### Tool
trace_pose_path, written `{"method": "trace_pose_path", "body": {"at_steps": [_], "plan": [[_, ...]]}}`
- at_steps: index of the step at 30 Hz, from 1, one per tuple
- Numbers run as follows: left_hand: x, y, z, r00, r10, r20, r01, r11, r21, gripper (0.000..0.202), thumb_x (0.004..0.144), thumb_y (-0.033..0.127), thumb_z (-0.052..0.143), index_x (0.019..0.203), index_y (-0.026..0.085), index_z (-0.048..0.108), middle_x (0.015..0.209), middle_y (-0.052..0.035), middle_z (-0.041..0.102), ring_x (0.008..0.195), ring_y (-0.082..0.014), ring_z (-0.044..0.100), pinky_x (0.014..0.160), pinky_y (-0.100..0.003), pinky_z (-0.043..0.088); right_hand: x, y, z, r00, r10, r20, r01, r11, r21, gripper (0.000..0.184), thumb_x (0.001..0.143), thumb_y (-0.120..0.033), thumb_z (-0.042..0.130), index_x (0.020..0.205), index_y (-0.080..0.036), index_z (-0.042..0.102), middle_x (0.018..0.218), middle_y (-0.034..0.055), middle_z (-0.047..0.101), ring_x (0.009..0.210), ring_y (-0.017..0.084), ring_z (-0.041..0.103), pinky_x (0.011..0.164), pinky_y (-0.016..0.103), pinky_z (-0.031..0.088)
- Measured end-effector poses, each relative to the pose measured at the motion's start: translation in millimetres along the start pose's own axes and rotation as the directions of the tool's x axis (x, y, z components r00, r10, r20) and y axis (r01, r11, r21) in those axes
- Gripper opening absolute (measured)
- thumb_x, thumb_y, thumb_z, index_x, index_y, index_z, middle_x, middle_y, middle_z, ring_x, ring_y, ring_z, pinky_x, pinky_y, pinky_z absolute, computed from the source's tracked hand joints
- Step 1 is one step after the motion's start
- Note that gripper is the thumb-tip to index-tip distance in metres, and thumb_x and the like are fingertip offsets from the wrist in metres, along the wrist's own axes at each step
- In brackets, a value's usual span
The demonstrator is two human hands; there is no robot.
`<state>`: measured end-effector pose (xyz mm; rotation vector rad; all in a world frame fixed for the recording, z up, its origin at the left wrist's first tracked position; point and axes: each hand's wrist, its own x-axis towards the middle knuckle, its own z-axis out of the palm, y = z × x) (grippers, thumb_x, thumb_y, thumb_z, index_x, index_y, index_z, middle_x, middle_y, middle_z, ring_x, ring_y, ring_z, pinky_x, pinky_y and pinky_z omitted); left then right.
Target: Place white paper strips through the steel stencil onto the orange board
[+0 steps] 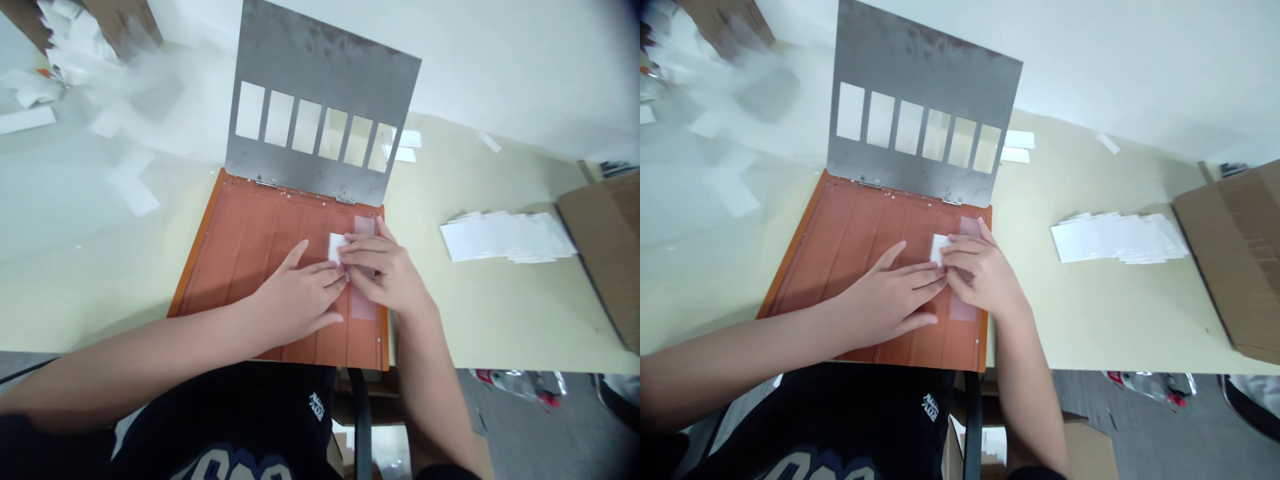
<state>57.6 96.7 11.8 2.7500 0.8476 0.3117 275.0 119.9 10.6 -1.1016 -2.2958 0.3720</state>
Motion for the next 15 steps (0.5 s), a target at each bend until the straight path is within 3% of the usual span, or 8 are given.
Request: {"method": "trace_pose_path", "body": {"at_steps": [3,7,11,15], "plan": [[0.2,0.6,-1.2,1.0,-0.004,0.001,0.004,1.0,0.004,0.046,0.101,0.045,0.052,0.135,0.015,0.057,0.141,-0.0099,0.062,0.132,-0.0223,0.056,0.125,-0.047,-0.001,1.0,-2.1,0.8,1.0,0.018,0.002,-0.018,1.0,0.019,0.026,0.081,-0.014,0.052,0.086,-0.027,0.073,0.096,-0.0024,0.077,0.109,0.022,0.069,0.124,0.055,0.024],[0.4,1.7,-3.0,1.0,-0.013,0.012,0.012,1.0,0.009,0.044,0.1,0.044,0.053,0.133,0.016,0.058,0.141,-0.0092,0.062,0.133,-0.0216,0.054,0.125,-0.045,0.0,2.5,-5.4,2.9,0.999,0.045,0.031,-0.044,0.998,-0.038,0.037,0.081,-0.013,0.048,0.103,-0.028,0.073,0.112,0.0007,0.072,0.11,0.023,0.064,0.119,0.057,0.025],[0.4,1.5,-3.0,1.0,-0.016,0.024,0.015,1.0,0.009,0.043,0.1,0.045,0.052,0.134,0.018,0.058,0.143,-0.0089,0.06,0.132,-0.0214,0.056,0.125,-0.046,0.001,1.9,-6.6,3.9,0.998,0.032,0.051,-0.027,0.995,-0.094,0.035,0.083,-0.012,0.048,0.095,-0.03,0.077,0.119,0.0004,0.067,0.11,0.025,0.056,0.101,0.051,0.034],[0.4,1.1,-2.5,0.999,-0.02,0.026,0.02,1.0,-0.008,0.045,0.1,0.043,0.054,0.135,0.016,0.057,0.142,-0.0091,0.06,0.134,-0.0221,0.054,0.125,-0.048,-0.001,0.7,-6.0,3.6,0.992,0.122,0.033,-0.116,0.982,-0.147,0.042,0.082,-0.01,0.047,0.104,-0.031,0.075,0.121,0.0021,0.065,0.11,0.026,0.054,0.092,0.048,0.031]]}}
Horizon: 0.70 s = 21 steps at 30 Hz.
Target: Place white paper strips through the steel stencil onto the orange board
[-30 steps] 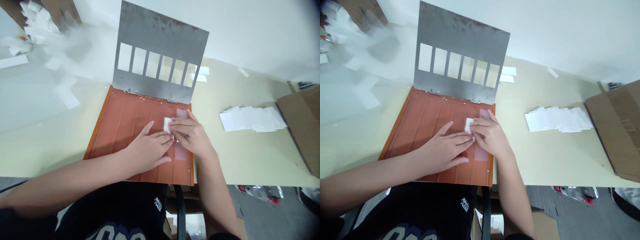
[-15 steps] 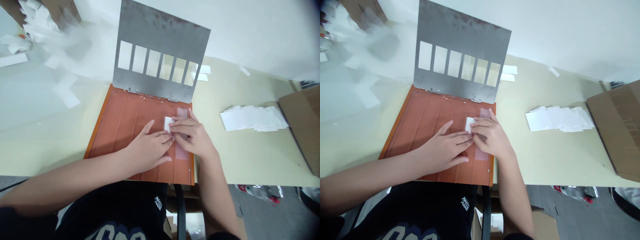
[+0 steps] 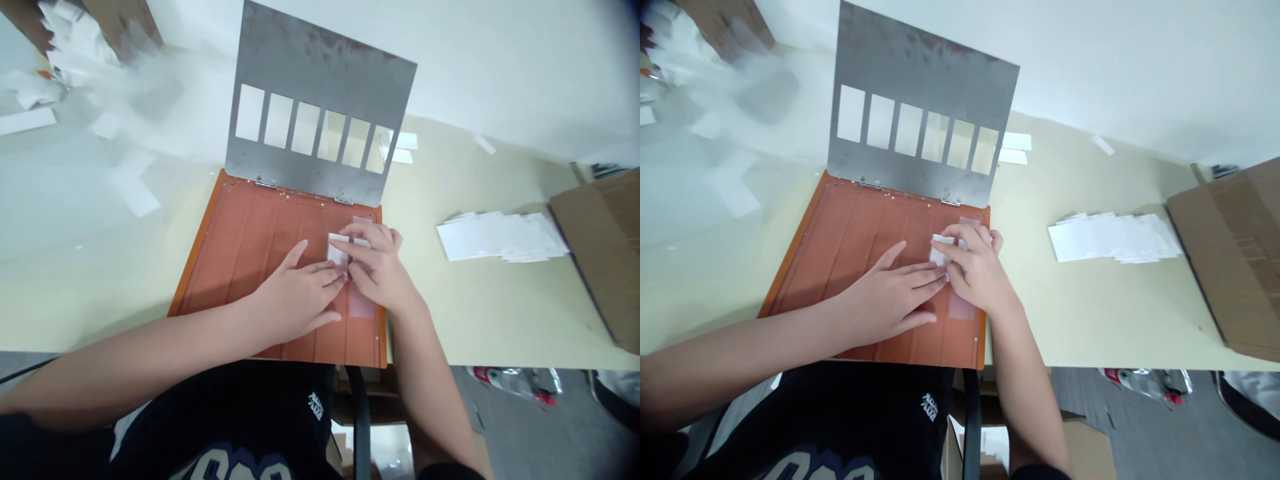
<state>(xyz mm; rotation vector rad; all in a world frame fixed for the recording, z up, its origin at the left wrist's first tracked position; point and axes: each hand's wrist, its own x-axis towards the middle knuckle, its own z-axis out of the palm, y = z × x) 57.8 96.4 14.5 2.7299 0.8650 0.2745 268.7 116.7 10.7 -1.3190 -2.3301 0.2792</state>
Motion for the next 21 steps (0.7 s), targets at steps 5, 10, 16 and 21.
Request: {"method": "trace_pose_path", "body": {"at_steps": [5,10,16,21], "plan": [[0,0,-0.8,1.0,0.004,0.008,-0.004,1.0,-0.03,0.044,0.1,0.042,0.054,0.136,0.016,0.057,0.142,-0.0091,0.061,0.133,-0.0228,0.055,0.125,-0.05,0.0,-2,3,-3,0.999,0.011,-0.041,-0.01,1.0,0.023,0.031,0.082,-0.012,0.051,0.075,-0.029,0.076,0.11,-0.0003,0.069,0.107,0.026,0.054,0.09,0.047,0.028],[0,-4,-1.6,0.999,0.03,0.019,-0.029,0.998,-0.05,0.043,0.1,0.041,0.054,0.134,0.015,0.058,0.142,-0.0109,0.061,0.132,-0.0248,0.056,0.124,-0.053,0.005,-3,8,-3,0.988,0.108,-0.11,-0.111,0.994,-0.023,0.031,0.083,-0.013,0.053,0.078,-0.031,0.078,0.112,0.0005,0.07,0.107,0.028,0.054,0.089,0.049,0.027],[2,-8,-4.1,0.999,0.049,0.008,-0.049,0.997,-0.062,0.036,0.101,0.038,0.052,0.13,0.018,0.061,0.138,-0.0094,0.064,0.131,-0.0243,0.056,0.12,-0.05,0.013,-3,9,-1,0.99,0.113,-0.082,-0.112,0.994,0.013,0.028,0.082,-0.016,0.054,0.066,-0.028,0.073,0.107,-0.0006,0.071,0.108,0.026,0.057,0.094,0.051,0.027],[4,-10,-5.1,0.996,0.084,0.002,-0.084,0.995,-0.05,0.031,0.102,0.034,0.05,0.125,0.017,0.061,0.136,-0.0112,0.064,0.127,-0.0251,0.058,0.11,-0.048,0.025,-1,8,3,0.984,0.154,-0.094,-0.158,0.987,-0.042,0.025,0.09,-0.024,0.052,0.103,-0.028,0.073,0.125,0.005,0.066,0.114,0.027,0.056,0.093,0.049,0.028]]}}
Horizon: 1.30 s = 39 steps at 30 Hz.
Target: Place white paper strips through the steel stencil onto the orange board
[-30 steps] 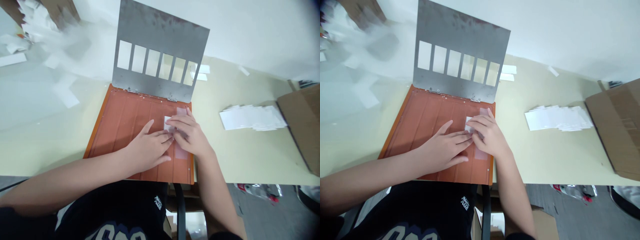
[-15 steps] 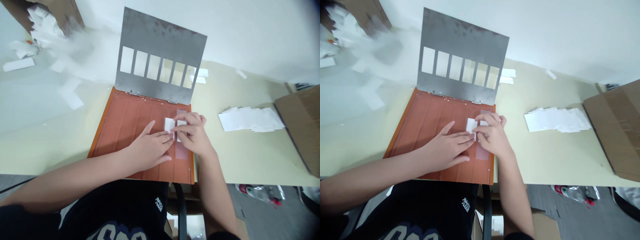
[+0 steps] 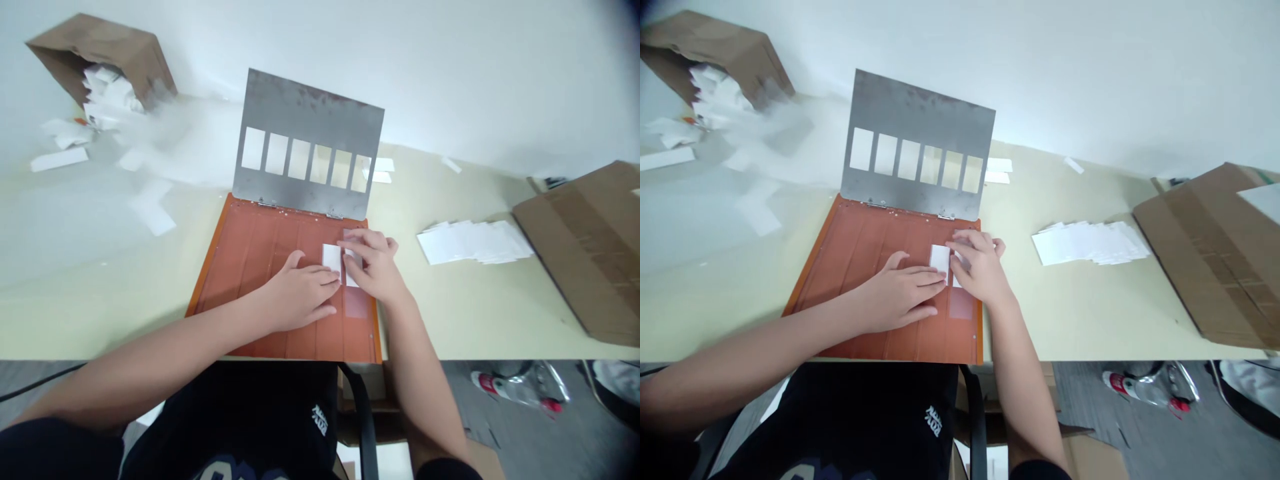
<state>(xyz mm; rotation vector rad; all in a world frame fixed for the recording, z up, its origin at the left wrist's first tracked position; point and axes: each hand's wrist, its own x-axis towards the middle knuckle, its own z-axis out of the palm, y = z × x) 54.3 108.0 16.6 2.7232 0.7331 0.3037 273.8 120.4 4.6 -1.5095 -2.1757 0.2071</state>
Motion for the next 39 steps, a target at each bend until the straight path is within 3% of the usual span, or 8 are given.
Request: {"method": "trace_pose_path", "body": {"at_steps": [11,15,21,23,26,31,36,39], "plan": [[2,0,2.5,0.993,0.109,-0.052,-0.093,0.967,0.239,0.033,0.099,0.036,0.055,0.118,0.011,0.064,0.121,-0.0103,0.068,0.112,-0.0244,0.061,0.1,-0.046,0.032,3,-1,6,0.999,0.024,0.035,-0.026,0.998,0.056,0.023,0.092,-0.04,0.056,0.109,-0.026,0.061,0.126,0.0085,0.065,0.119,0.029,0.055,0.097,0.05,0.029],[1,0,4.0,0.975,0.189,-0.114,-0.141,0.931,0.336,0.031,0.1,0.037,0.054,0.115,0.014,0.066,0.119,-0.0101,0.068,0.111,-0.0243,0.06,0.101,-0.045,0.031,2,-4,7,0.997,0.064,0.053,-0.074,0.975,0.212,0.027,0.09,-0.04,0.06,0.113,-0.026,0.056,0.099,0.0033,0.072,0.105,0.025,0.065,0.104,0.053,0.028],[1,-3,-1.0,0.951,0.251,-0.182,-0.192,0.937,0.292,0.028,0.103,0.034,0.046,0.108,0.017,0.068,0.111,-0.0067,0.071,0.106,-0.0215,0.061,0.098,-0.043,0.029,5,5,-2,0.984,0.048,-0.171,0.02,0.928,0.373,0.026,0.09,-0.038,0.058,0.113,-0.025,0.062,0.084,0.0001,0.067,0.082,0.018,0.066,0.087,0.038,0.049],[1,-5,-1.7,0.946,0.257,-0.2,-0.2,0.943,0.267,0.027,0.102,0.033,0.046,0.106,0.017,0.068,0.111,-0.0065,0.071,0.106,-0.0217,0.061,0.098,-0.043,0.029,3,21,-12,0.963,0.111,-0.245,-0.031,0.951,0.308,0.031,0.091,-0.037,0.053,0.117,-0.025,0.064,0.093,0.0034,0.069,0.084,0.019,0.065,0.085,0.037,0.052],[1,-7,-1.0,0.953,0.24,-0.184,-0.2,0.956,0.214,0.026,0.101,0.033,0.049,0.103,0.016,0.068,0.11,-0.0065,0.071,0.105,-0.0215,0.062,0.098,-0.042,0.028,-5,58,-33,0.897,0.338,-0.285,-0.308,0.94,0.147,0.041,0.089,-0.04,0.05,0.122,-0.023,0.066,0.106,0.0086,0.071,0.09,0.021,0.065,0.085,0.04,0.054],[2,-8,-1.1,0.97,0.194,-0.149,-0.17,0.972,0.161,0.025,0.101,0.033,0.049,0.102,0.018,0.069,0.109,-0.0061,0.071,0.104,-0.0204,0.062,0.097,-0.04,0.029,-21,111,-62,0.779,0.52,-0.35,-0.539,0.841,0.048,0.052,0.078,-0.039,0.056,0.124,-0.015,0.064,0.093,0.0123,0.072,0.074,0.024,0.064,0.081,0.048,0.052],[2,-9,-1.7,0.974,0.174,-0.146,-0.153,0.977,0.146,0.026,0.101,0.035,0.05,0.102,0.018,0.07,0.108,-0.0051,0.072,0.102,-0.0199,0.063,0.097,-0.041,0.03,-26,119,-60,0.687,0.548,-0.477,-0.643,0.764,-0.047,0.049,0.08,-0.041,0.059,0.124,-0.02,0.062,0.127,0.0182,0.064,0.111,0.037,0.059,0.101,0.07,0.029],[2,-10,-1.8,0.978,0.158,-0.139,-0.14,0.981,0.131,0.025,0.1,0.034,0.052,0.104,0.017,0.069,0.11,-0.005,0.071,0.104,-0.0204,0.063,0.096,-0.041,0.029,-22,107,-52,0.794,0.439,-0.421,-0.492,0.87,-0.019,0.043,0.082,-0.042,0.06,0.12,-0.02,0.063,0.123,0.0169,0.067,0.109,0.033,0.062,0.1,0.062,0.038]]}}
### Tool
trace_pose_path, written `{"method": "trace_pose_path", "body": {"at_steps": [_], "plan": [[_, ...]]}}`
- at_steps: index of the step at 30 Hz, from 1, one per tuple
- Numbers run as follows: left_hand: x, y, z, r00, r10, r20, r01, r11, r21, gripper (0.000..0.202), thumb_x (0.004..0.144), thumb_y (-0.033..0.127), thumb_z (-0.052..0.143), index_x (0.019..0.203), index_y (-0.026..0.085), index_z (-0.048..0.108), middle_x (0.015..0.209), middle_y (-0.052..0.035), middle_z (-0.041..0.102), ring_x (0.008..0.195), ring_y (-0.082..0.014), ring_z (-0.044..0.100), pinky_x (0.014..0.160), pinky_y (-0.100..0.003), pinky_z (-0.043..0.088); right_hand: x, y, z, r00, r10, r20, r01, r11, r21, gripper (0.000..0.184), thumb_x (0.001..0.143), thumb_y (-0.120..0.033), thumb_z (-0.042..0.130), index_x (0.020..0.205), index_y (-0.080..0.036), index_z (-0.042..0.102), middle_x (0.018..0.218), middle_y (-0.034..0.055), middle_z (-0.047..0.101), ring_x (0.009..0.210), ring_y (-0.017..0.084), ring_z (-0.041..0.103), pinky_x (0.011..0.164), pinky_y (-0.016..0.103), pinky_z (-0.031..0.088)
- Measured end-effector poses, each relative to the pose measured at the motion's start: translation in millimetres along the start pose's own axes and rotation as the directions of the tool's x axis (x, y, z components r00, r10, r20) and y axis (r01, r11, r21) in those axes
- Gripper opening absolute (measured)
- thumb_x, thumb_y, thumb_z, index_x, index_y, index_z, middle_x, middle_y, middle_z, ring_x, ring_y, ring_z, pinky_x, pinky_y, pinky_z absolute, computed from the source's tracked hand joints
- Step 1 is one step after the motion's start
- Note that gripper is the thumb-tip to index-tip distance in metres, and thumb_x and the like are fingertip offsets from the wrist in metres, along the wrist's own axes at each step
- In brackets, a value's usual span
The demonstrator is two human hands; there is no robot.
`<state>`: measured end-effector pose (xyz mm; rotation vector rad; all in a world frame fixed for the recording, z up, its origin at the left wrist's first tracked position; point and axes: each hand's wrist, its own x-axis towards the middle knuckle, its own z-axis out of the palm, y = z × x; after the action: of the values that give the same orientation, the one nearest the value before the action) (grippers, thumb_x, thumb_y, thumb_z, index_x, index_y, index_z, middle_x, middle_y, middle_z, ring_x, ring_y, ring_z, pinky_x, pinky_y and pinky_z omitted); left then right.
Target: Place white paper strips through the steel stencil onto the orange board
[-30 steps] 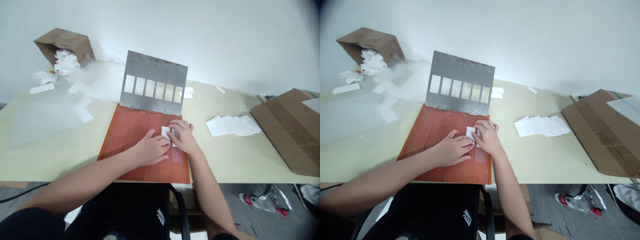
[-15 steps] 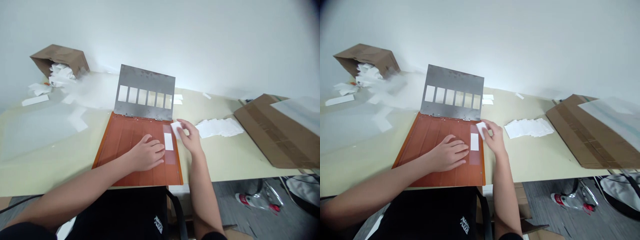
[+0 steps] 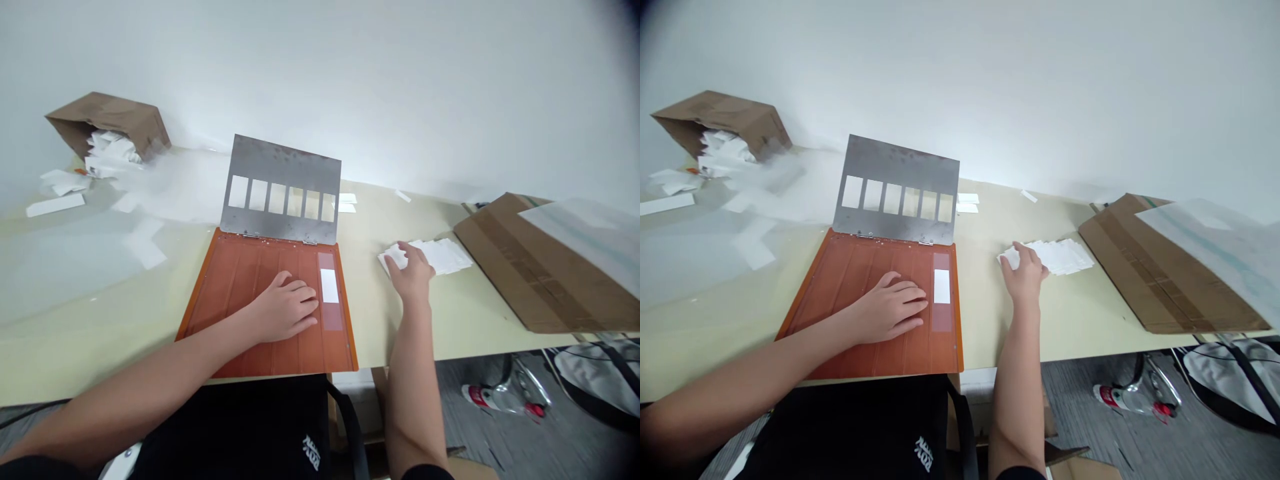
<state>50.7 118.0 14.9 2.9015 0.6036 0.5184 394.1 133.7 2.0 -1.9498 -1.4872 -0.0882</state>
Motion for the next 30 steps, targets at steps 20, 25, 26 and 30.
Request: {"method": "trace_pose_path", "body": {"at_steps": [20,25,26,30], "plan": [[5,2,1.8,0.997,-0.002,0.077,0.005,0.999,-0.049,0.033,0.102,0.037,0.047,0.126,0.019,0.06,0.125,-0.0094,0.067,0.115,-0.0262,0.059,0.098,-0.044,0.027,-38,-56,17,0.775,-0.541,0.327,0.374,0.809,0.453,0.034,0.079,-0.045,0.075,0.11,-0.031,0.069,0.126,0.0015,0.07,0.121,0.027,0.06,0.106,0.053,0.04],[5,2,3.6,0.997,0.017,0.073,-0.017,1.0,-0.006,0.033,0.102,0.039,0.046,0.125,0.021,0.063,0.125,-0.0105,0.066,0.116,-0.0283,0.058,0.1,-0.047,0.028,-39,-57,14,0.747,-0.534,0.397,0.363,0.827,0.43,0.057,0.069,-0.053,0.083,0.12,-0.032,0.066,0.135,0.0004,0.066,0.131,0.031,0.051,0.112,0.055,0.034],[5,2,3.9,0.997,0.018,0.073,-0.018,1.0,-0.001,0.033,0.102,0.039,0.046,0.124,0.022,0.063,0.124,-0.0104,0.066,0.116,-0.0285,0.058,0.1,-0.048,0.028,-40,-57,14,0.742,-0.53,0.411,0.359,0.831,0.424,0.06,0.068,-0.054,0.083,0.121,-0.032,0.065,0.136,0.0001,0.065,0.133,0.032,0.05,0.113,0.055,0.032],[6,1,5.3,0.997,0.021,0.07,-0.022,1.0,0.006,0.031,0.102,0.038,0.047,0.122,0.022,0.064,0.123,-0.0099,0.066,0.115,-0.0288,0.059,0.103,-0.05,0.028,-40,-58,12,0.732,-0.507,0.456,0.335,0.85,0.406,0.063,0.067,-0.053,0.085,0.122,-0.033,0.063,0.137,0.0001,0.064,0.135,0.033,0.047,0.113,0.056,0.03]]}}
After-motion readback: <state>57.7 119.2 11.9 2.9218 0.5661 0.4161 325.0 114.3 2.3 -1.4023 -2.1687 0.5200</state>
